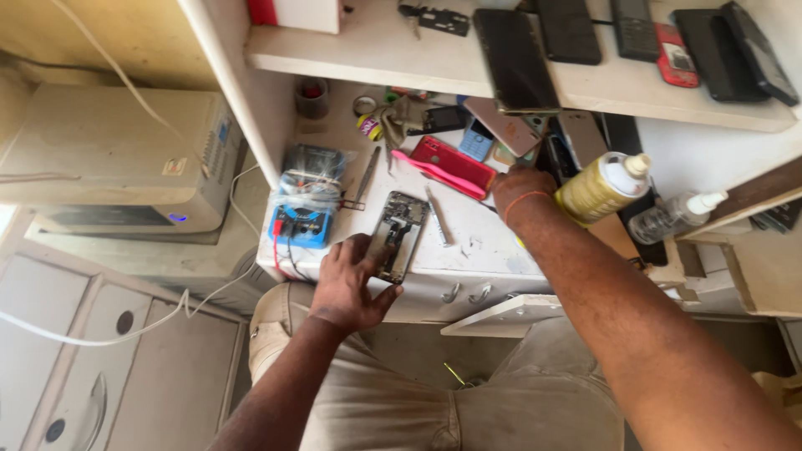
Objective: The person works on a disassembled smartphone at a cluttered repair bench, using a small screwdriver-like tool to pry and manipulate components on the exposed board while holding the phone frame steady. They then connect a charging cable to the reassembled phone and hold it while it powers on.
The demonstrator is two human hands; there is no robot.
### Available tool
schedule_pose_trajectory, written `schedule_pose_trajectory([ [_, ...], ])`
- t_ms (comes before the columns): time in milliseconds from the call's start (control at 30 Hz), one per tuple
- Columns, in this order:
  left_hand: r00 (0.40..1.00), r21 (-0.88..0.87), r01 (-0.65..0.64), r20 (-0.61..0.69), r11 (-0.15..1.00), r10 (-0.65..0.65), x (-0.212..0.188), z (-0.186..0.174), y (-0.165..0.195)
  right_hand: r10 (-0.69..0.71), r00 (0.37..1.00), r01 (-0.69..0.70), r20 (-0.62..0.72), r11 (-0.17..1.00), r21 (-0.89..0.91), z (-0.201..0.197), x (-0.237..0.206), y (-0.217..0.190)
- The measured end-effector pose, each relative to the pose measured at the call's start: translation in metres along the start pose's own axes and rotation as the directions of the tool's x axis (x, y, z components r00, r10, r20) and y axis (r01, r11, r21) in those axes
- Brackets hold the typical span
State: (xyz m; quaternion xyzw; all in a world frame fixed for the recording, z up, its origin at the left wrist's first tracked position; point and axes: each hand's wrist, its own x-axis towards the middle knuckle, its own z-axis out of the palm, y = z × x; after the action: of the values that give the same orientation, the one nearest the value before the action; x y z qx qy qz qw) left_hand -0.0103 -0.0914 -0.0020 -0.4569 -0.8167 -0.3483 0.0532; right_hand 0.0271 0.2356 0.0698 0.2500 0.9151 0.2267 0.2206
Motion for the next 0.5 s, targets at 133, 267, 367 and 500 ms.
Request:
schedule_pose_trajectory([
  [133,0.999,0.02,-0.026,-0.04,0.999,0.027,-0.002,0.0,0.005,-0.023,1.0,0.022,-0.018,0.999,-0.043,-0.002,0.002,-0.001],
  [267,0.999,-0.001,0.012,-0.035,1.0,-0.012,-0.001,0.001,0.006,-0.041,0.997,0.034,-0.064,0.995,-0.093,-0.007,0.001,0.003],
  [367,0.997,-0.015,0.058,-0.042,0.998,-0.059,0.0,0.004,0.008,-0.072,0.997,0.07,-0.011,0.986,-0.15,-0.013,0.003,0.008],
  [500,0.992,0.035,0.117,-0.049,0.993,-0.115,-0.002,0.008,0.015,-0.108,0.989,0.093,-0.102,0.986,-0.139,-0.021,-0.002,0.012],
])
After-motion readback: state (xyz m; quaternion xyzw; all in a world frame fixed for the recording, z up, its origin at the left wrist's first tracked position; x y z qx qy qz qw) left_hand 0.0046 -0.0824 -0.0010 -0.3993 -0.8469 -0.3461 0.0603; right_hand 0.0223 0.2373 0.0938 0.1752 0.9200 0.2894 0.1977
